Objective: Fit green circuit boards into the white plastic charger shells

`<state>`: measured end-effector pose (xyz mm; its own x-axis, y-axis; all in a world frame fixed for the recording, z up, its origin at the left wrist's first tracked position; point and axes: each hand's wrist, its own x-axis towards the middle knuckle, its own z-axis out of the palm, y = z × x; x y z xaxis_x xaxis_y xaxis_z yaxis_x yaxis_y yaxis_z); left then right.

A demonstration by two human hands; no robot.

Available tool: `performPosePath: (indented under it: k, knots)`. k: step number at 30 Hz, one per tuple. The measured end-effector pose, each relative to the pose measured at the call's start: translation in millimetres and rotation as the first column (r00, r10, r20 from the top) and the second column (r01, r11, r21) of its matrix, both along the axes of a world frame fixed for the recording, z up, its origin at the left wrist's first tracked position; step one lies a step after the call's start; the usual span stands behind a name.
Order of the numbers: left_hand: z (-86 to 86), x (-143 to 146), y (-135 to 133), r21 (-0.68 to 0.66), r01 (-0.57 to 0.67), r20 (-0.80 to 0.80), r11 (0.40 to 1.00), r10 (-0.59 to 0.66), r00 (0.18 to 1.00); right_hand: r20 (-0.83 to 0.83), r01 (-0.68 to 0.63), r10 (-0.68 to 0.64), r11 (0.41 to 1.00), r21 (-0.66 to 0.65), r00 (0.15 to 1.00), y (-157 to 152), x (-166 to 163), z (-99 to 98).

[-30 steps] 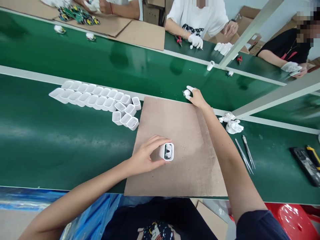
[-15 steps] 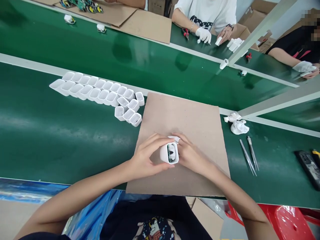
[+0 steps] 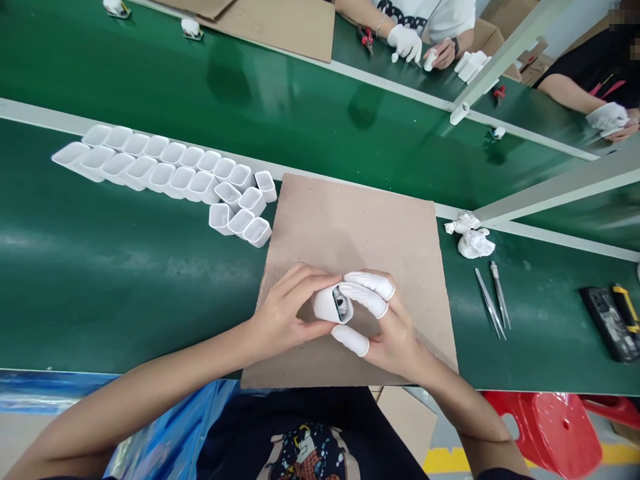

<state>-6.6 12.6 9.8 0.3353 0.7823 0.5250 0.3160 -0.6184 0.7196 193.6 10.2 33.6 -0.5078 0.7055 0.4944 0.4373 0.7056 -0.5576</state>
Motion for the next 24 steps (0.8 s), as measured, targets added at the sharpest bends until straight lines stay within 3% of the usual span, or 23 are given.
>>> performPosePath:
  k: [11,19,24]
  knots:
    - [-0.4,-1.4,2.9,0.051,0.052,-0.032,0.997,-0.051,0.998,-0.047,-0.057,0.055,0.998,-0.032,0.997,0.8,0.3,-0.8]
    - [-8.7,-1.0,6.4,0.025,0.122,-0.054,0.992,-0.121,0.991,0.094,-0.052,0.051,0.999,0.005,0.994,5.2,3.9,-8.3]
    - [-9.8,0.6,8.4,-0.026,0.122,-0.026,0.992,-0.123,0.992,-0.065,-0.052,0.045,0.994,-0.099,0.997,2.8,3.7,-19.0]
